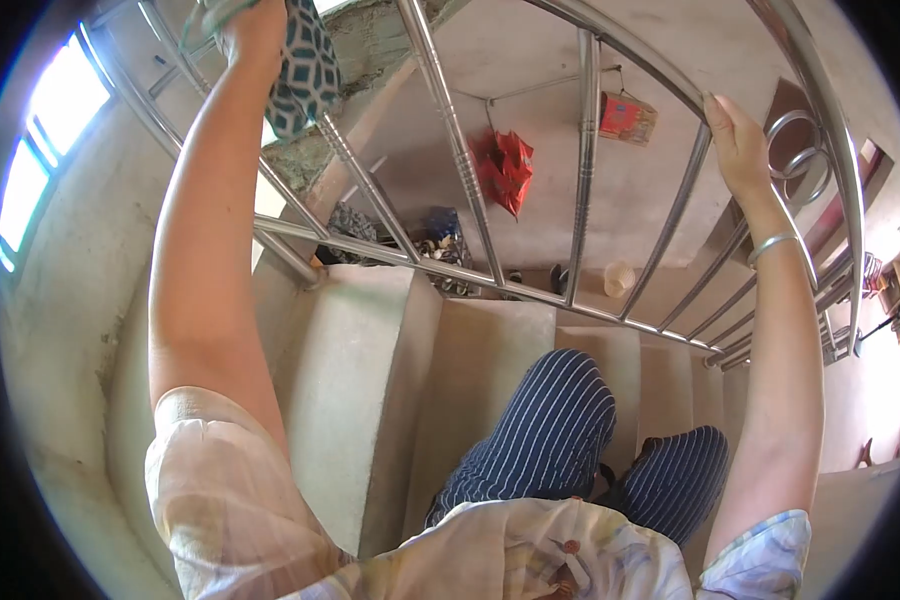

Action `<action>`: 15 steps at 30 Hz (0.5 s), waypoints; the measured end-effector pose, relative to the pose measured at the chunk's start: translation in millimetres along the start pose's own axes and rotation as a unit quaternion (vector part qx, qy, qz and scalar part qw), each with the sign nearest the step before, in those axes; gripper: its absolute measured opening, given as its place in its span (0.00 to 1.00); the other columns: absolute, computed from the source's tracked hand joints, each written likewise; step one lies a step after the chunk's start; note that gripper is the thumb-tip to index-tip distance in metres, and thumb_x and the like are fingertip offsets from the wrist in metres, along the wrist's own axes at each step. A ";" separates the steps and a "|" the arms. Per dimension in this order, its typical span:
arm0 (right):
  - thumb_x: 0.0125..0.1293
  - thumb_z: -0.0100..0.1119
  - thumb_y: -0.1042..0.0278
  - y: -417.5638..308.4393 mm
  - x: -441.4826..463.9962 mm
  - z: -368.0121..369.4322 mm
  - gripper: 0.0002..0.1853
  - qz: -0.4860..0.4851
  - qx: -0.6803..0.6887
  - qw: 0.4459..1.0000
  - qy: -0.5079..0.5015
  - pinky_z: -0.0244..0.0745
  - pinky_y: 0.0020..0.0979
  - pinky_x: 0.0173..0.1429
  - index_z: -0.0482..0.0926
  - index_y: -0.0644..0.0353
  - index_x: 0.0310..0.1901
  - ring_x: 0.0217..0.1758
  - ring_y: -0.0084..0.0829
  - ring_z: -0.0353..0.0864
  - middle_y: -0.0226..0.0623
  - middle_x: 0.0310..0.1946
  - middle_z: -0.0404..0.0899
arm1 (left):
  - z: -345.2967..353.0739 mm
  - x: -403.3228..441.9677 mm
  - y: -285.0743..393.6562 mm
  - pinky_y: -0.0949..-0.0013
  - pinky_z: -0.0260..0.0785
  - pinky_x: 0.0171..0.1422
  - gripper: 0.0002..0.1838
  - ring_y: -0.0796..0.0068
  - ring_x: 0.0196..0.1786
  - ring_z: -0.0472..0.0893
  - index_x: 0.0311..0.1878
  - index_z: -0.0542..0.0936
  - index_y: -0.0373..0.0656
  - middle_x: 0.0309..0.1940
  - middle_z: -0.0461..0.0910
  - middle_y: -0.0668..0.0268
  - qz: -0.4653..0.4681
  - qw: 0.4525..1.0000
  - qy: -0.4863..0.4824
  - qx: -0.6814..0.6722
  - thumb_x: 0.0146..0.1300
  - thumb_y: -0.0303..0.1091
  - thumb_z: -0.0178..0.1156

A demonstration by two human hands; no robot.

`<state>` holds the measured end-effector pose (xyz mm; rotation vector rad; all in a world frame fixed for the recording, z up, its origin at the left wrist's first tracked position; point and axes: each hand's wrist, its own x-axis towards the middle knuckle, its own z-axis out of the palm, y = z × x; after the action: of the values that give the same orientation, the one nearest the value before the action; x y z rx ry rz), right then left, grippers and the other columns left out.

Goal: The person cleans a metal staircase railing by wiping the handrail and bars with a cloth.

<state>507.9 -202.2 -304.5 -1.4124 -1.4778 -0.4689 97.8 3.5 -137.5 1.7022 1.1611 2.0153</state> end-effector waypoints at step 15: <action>0.65 0.41 0.49 2.2 1.3 0.7 0.23 -0.002 0.010 1.000 -0.005 0.64 0.36 0.33 0.71 0.64 0.30 0.25 0.46 0.67 0.48 0.21 0.68 | -6.4 -254.7 -217.1 0.59 0.64 0.48 0.17 0.59 0.39 0.75 0.38 0.74 0.41 0.35 0.76 0.59 -0.036 0.946 -0.093 0.307 0.49 0.42 0.60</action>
<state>509.9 -200.5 -304.5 -1.3982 -1.4898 -0.4480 100.8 -23.4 -471.2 2.0165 1.8794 1.4853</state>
